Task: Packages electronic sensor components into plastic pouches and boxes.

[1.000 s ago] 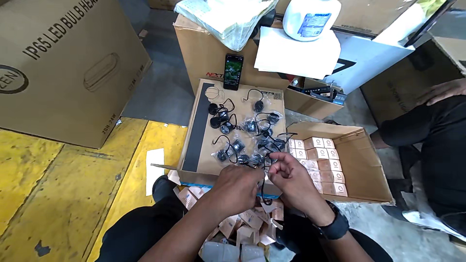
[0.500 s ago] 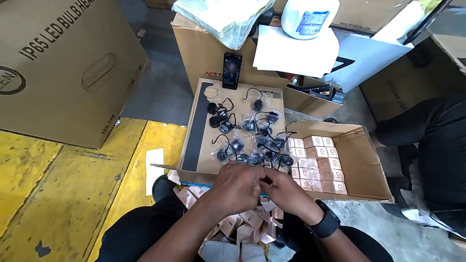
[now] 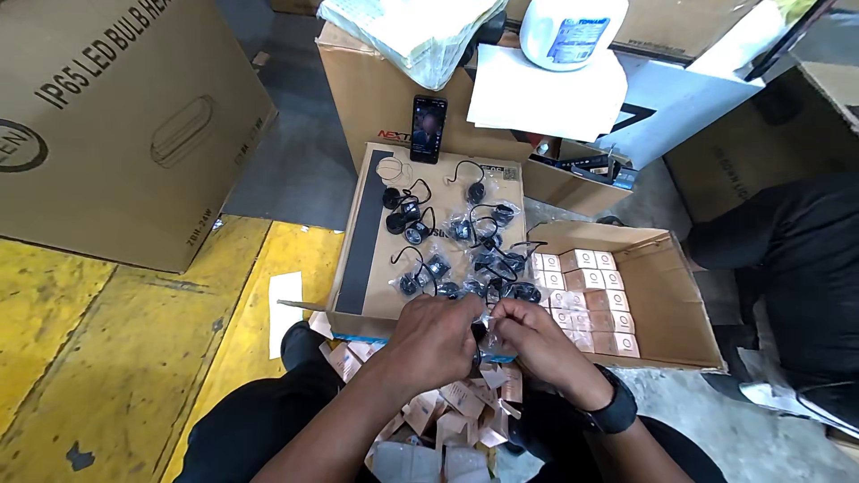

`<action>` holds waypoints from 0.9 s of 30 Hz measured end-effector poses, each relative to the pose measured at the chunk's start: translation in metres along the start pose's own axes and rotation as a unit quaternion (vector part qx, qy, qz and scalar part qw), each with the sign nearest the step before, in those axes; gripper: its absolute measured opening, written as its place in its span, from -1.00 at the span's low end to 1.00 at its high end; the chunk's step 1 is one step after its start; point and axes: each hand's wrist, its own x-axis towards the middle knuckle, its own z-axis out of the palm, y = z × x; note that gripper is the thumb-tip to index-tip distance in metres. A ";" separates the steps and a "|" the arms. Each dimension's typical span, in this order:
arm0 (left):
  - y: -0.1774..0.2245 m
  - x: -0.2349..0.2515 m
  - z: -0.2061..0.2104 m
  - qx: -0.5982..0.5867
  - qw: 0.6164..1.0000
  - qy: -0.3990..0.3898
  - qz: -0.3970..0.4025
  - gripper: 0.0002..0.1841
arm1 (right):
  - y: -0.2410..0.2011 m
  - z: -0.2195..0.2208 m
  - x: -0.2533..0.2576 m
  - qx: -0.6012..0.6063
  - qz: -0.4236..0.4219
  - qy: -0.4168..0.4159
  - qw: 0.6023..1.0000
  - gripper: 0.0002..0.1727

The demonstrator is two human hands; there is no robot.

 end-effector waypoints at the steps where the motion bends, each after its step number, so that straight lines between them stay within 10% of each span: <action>1: 0.000 0.000 0.000 -0.001 1.000 -0.001 -0.001 -0.71 | -0.001 -0.001 -0.001 0.031 -0.001 0.005 1.000 -0.84; 15: -0.002 0.002 0.004 -0.013 0.998 0.041 -0.043 -0.67 | -0.005 -0.005 -0.001 0.208 0.017 0.019 0.978 -0.82; 27: 0.004 0.008 0.009 0.047 0.994 -0.019 -0.094 0.04 | -0.007 -0.007 -0.003 0.271 0.039 0.005 0.962 -0.80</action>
